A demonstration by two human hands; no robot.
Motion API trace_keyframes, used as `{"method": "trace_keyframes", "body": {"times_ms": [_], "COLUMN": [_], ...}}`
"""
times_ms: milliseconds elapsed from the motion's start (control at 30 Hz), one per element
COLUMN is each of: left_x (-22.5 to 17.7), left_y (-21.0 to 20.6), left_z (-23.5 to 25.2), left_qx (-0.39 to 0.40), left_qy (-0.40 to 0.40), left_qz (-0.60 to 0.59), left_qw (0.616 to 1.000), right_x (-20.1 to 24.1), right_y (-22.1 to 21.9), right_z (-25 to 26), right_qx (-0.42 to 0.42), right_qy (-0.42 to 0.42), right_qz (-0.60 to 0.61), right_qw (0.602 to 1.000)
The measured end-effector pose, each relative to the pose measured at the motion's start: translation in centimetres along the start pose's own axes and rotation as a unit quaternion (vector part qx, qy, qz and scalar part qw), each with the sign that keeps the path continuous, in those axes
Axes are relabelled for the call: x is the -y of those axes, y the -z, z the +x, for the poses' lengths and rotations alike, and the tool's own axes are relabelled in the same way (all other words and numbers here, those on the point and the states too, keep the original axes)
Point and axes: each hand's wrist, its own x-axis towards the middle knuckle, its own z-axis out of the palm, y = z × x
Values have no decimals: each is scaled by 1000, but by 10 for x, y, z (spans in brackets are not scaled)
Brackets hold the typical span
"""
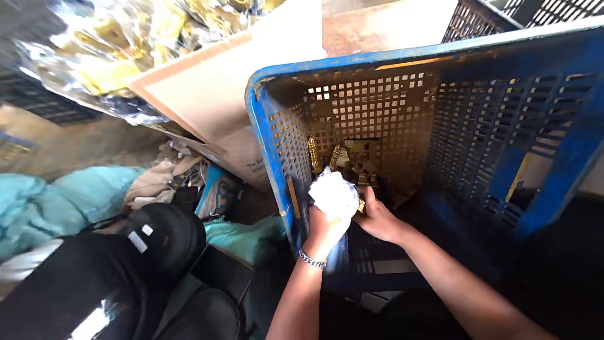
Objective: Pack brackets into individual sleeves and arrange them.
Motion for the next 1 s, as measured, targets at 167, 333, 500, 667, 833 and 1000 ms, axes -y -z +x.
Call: {"method": "trace_keyframes", "body": {"times_ms": [167, 333, 500, 667, 833, 1000], "left_x": [9, 1, -8, -13, -10, -22], "left_y": [-1, -14, -18, 0, -3, 12], "left_z": [20, 14, -5, 2, 2, 7], "left_qx": [-123, -188, -47, -8, 71, -28], "left_qy": [-62, -29, 0, 70, 84, 116], "left_qz": [35, -131, -209, -256, -235, -259], "left_qw": [990, 973, 977, 964, 966, 958], "right_x": [16, 17, 15, 7, -7, -23], "right_y": [15, 20, 10, 19, 41, 134], "right_z": [-16, -14, -17, -19, -29, -81], "right_qx": [17, -149, -103, -145, -219, -156], "right_qy": [-34, 40, 35, 35, 69, 365], "right_qz": [284, 322, 326, 340, 106, 406], "right_qw": [958, 934, 939, 929, 967, 823]}}
